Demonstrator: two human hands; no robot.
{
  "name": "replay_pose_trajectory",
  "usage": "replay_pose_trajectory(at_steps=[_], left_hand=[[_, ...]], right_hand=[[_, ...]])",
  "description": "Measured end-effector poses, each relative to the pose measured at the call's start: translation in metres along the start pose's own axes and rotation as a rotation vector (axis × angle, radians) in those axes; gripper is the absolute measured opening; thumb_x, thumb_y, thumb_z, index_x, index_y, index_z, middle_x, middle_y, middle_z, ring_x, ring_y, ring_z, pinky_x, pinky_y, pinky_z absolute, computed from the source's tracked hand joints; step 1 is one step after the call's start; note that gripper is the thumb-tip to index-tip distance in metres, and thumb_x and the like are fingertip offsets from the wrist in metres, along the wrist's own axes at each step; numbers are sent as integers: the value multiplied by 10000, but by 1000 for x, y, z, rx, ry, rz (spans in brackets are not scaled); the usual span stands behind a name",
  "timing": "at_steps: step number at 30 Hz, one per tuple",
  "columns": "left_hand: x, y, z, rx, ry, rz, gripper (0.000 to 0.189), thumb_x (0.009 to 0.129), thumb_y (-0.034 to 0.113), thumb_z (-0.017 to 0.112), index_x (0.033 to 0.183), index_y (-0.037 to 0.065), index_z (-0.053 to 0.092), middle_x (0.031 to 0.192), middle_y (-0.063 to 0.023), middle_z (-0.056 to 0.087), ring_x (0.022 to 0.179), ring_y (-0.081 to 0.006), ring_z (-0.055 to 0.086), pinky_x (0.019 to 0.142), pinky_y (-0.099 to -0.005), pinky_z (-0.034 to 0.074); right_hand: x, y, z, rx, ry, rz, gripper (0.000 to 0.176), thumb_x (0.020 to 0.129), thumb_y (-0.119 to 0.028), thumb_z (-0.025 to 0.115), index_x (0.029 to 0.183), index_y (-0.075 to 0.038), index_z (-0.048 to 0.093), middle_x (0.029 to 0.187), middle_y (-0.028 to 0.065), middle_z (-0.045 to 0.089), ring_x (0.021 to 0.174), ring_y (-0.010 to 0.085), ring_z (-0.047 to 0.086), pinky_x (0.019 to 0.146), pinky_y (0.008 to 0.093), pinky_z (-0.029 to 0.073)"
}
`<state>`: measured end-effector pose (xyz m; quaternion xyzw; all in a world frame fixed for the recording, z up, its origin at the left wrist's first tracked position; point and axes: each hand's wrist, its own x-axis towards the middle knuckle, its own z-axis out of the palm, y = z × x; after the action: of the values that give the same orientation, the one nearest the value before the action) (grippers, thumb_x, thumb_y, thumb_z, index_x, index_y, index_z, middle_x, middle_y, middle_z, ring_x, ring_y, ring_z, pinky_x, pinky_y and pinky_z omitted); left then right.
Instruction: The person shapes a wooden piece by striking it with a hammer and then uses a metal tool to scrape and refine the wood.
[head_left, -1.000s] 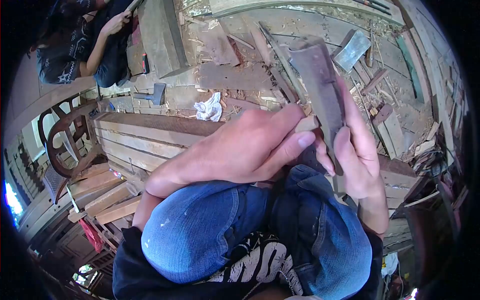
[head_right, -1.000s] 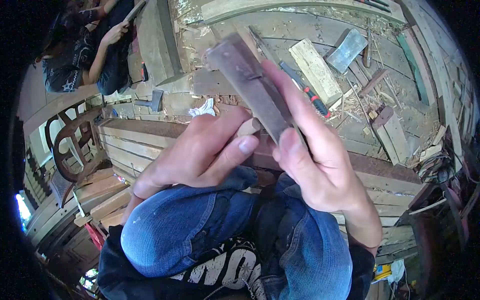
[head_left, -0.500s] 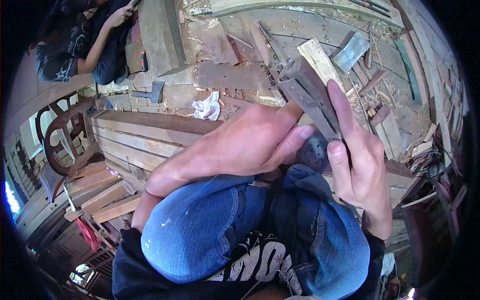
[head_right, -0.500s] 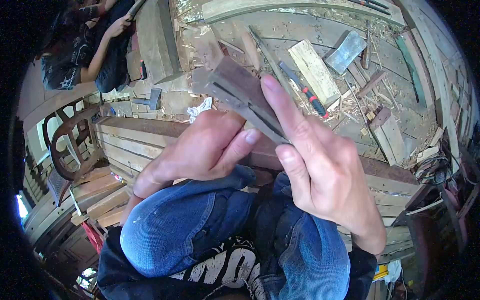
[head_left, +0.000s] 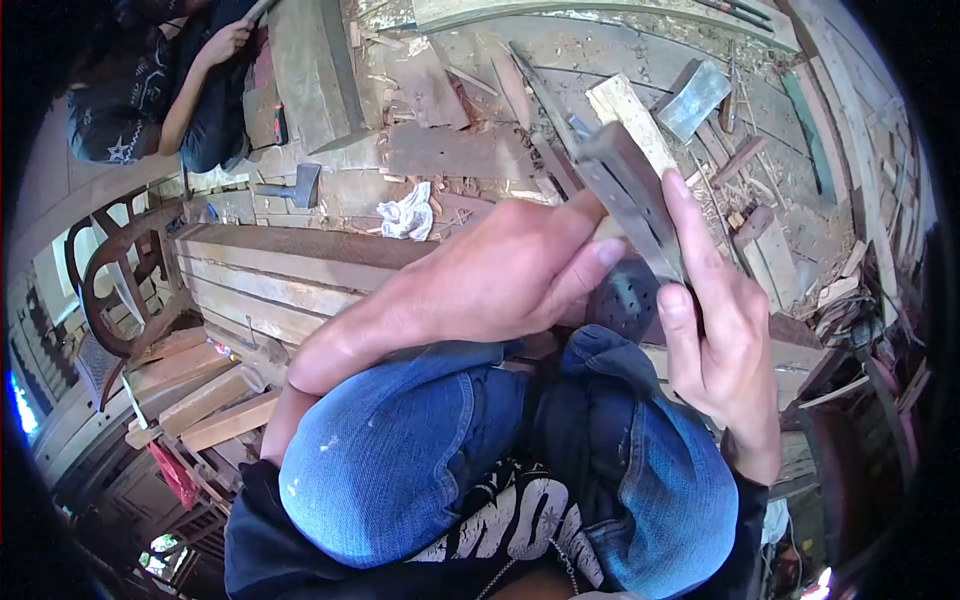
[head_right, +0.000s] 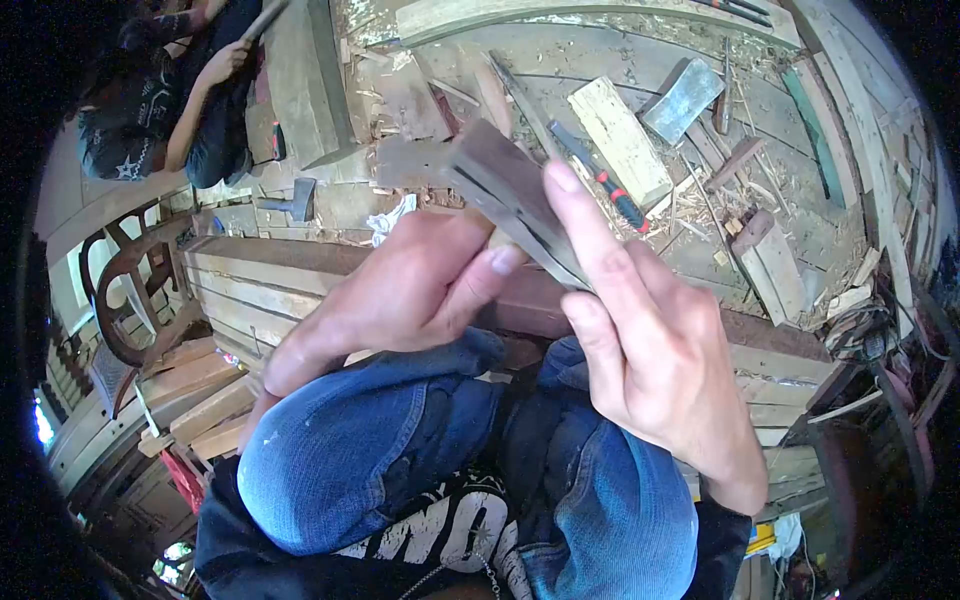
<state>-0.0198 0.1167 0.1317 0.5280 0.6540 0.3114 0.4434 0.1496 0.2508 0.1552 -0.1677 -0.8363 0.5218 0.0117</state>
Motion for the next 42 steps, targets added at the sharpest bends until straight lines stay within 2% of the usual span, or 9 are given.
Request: replay_pose_trajectory(at_steps=[9, 16, 18, 20, 23, 26, 38, 39, 42], left_hand=[[-1, 1, -4, -26, 14, -83, 231, 981, 204, 503, 950, -18, 561, 697, -218, 567, 649, -410, 601, 578, -447, 469], [2, -5, 4, -16, 37, 22, 331, 990, 265, 474, 951, -64, 494, 603, -263, 565, 629, -446, 621, 552, -494, 487], [0, -6, -1, 26, -2, -21, 333, 989, 265, 476, 947, -65, 494, 598, -260, 564, 627, -443, 621, 552, -490, 487], [2, -7, 2, 18, 15, -13, 328, 989, 260, 477, 945, -65, 495, 598, -258, 566, 628, -440, 623, 554, -488, 488], [4, -8, 6, -14, 42, 10, 317, 989, 251, 478, 946, -62, 500, 602, -254, 571, 632, -436, 625, 558, -487, 490], [1, -10, 3, -13, 47, 2, 306, 989, 246, 478, 963, -59, 504, 610, -249, 580, 636, -435, 626, 559, -488, 490], [0, -10, 10, -12, 47, -32, 272, 985, 231, 488, 947, -34, 535, 666, -232, 574, 652, -431, 606, 575, -470, 474], [3, -10, 10, -6, 64, 5, 311, 987, 257, 483, 978, -53, 511, 618, -251, 578, 627, -446, 616, 552, -492, 488], [-1, -5, 5, -32, 44, -29, 315, 986, 255, 482, 975, -58, 512, 624, -255, 577, 641, -450, 617, 565, -495, 487]], right_hand=[[-4, -7, 0, 26, -11, 66, 487, 983, -184, 450, 1407, 48, 389, 1301, 266, 538, 1057, 390, 631, 887, 382, 476], [0, 3, 10, -62, 69, -17, 501, 985, -222, 461, 1410, 36, 396, 1257, 266, 570, 931, 369, 657, 842, 381, 482], [-8, 6, 11, -41, 114, -92, 501, 937, -104, 529, 1420, -41, 409, 1251, 237, 569, 723, 366, 638, 683, 423, 534], [-5, 3, 7, -30, 74, -68, 501, 941, -101, 524, 1423, -38, 403, 1251, 235, 572, 727, 365, 640, 689, 419, 537], [5, -5, -2, 48, -64, 117, 512, 967, -182, 490, 1417, 38, 383, 1226, 276, 577, 958, 363, 649, 858, 368, 472], [-8, 10, 13, -13, 123, -108, 512, 929, -79, 531, 1421, -24, 400, 1281, 224, 564, 769, 364, 647, 733, 408, 535], [6, 11, 13, 12, 117, -119, 509, 937, -81, 523, 1423, -11, 391, 1210, 238, 596, 856, 379, 663, 766, 413, 529], [6, -1, 4, 100, 2, 72, 508, 932, -68, 522, 1416, 11, 389, 1238, 234, 587, 904, 384, 663, 797, 409, 531], [-6, 11, 18, 79, 127, -109, 510, 928, -58, 525, 1414, 16, 388, 1249, 237, 579, 928, 380, 662, 798, 402, 532]])
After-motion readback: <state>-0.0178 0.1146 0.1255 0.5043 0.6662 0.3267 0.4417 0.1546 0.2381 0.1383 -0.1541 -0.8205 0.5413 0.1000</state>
